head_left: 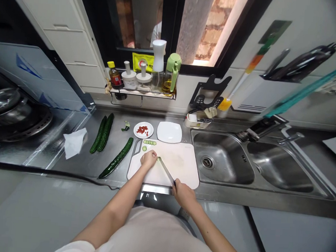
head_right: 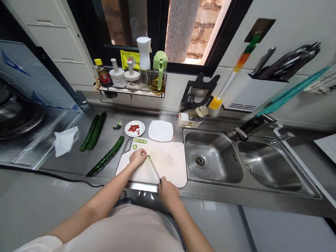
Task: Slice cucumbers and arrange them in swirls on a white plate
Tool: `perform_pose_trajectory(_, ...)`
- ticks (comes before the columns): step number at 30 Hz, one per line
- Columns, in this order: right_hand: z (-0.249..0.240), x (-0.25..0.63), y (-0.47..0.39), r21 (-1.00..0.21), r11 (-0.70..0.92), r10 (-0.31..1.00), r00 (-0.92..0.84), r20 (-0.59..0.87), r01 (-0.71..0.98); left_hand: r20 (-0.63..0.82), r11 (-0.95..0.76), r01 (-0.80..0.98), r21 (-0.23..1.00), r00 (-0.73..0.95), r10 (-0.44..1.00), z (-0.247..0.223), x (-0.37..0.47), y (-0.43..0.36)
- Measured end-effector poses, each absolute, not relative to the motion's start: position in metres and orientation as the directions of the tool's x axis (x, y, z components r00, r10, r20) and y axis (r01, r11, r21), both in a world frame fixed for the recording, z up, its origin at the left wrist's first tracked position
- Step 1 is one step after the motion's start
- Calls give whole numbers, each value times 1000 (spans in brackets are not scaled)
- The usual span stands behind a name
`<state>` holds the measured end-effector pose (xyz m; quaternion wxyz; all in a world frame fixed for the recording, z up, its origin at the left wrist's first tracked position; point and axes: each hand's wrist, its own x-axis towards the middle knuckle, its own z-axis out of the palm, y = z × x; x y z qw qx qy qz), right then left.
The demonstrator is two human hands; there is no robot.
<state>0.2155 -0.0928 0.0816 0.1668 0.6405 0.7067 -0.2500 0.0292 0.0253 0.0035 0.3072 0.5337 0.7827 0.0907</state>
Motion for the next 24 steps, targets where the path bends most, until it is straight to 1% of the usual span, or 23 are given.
perform_pose_trajectory(12,82,221,-100,-128,33,804,-102,-585,991,-384,415,777,474,-242,891,4,28,25)
perform_pose_trajectory(24,82,217,-94,-138,43,816,-114,-567,989,-400,422,780,462,-242,884,4,29,26)
